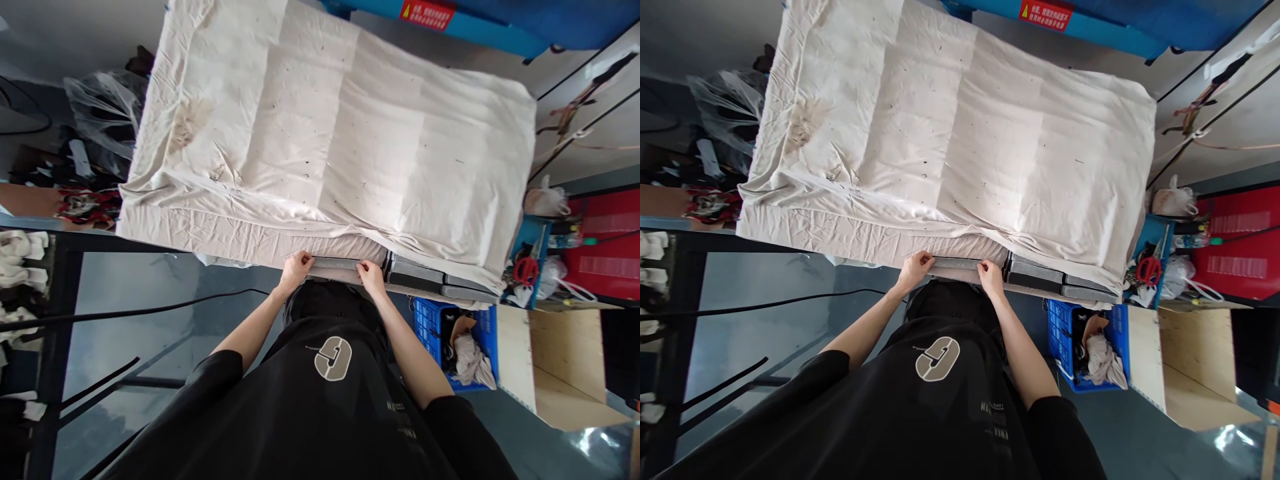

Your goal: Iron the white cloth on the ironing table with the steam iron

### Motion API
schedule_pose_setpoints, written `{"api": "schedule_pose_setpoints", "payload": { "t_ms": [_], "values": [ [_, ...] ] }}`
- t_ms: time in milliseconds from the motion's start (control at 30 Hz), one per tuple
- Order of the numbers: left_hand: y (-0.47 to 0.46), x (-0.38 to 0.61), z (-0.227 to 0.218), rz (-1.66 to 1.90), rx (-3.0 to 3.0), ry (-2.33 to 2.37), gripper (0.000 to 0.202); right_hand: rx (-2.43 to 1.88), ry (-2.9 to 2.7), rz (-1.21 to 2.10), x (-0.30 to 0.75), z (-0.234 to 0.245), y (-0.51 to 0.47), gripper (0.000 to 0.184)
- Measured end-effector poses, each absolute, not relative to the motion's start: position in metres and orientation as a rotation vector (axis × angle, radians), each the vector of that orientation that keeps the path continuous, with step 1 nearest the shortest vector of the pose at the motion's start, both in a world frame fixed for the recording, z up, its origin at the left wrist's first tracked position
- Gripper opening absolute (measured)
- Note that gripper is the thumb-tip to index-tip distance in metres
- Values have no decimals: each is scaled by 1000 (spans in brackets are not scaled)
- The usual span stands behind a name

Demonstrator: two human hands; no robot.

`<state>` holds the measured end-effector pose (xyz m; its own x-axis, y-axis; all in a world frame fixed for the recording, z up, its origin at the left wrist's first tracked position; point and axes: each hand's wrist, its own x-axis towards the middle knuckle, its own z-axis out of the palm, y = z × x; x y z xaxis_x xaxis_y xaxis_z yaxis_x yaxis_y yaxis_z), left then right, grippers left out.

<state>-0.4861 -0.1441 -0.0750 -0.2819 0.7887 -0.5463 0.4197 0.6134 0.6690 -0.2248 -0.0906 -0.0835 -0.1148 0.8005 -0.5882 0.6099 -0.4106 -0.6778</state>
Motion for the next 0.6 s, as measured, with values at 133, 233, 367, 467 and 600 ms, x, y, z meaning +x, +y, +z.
{"api": "schedule_pose_setpoints", "payload": {
  "t_ms": [133, 233, 367, 467, 600],
  "values": [
    [-144, -486, -80, 467, 1023, 1951, 13, -2009, -1650, 1469, -225, -86, -90, 22],
    [-144, -487, -84, 434, 1059, 1963, 14, -2039, -1697, 1419, -226, -86, -91, 22],
    [-143, -487, -84, 379, 1107, 1974, 15, -2087, -1760, 1323, -230, -86, -91, 23],
    [-143, -486, -79, 331, 1131, 1992, 13, -2133, -1808, 1220, -233, -84, -92, 21],
    [-144, -487, -71, 315, 1163, 2033, 16, -2178, -1857, 1083, -235, -77, -97, 19]
  ]
}}
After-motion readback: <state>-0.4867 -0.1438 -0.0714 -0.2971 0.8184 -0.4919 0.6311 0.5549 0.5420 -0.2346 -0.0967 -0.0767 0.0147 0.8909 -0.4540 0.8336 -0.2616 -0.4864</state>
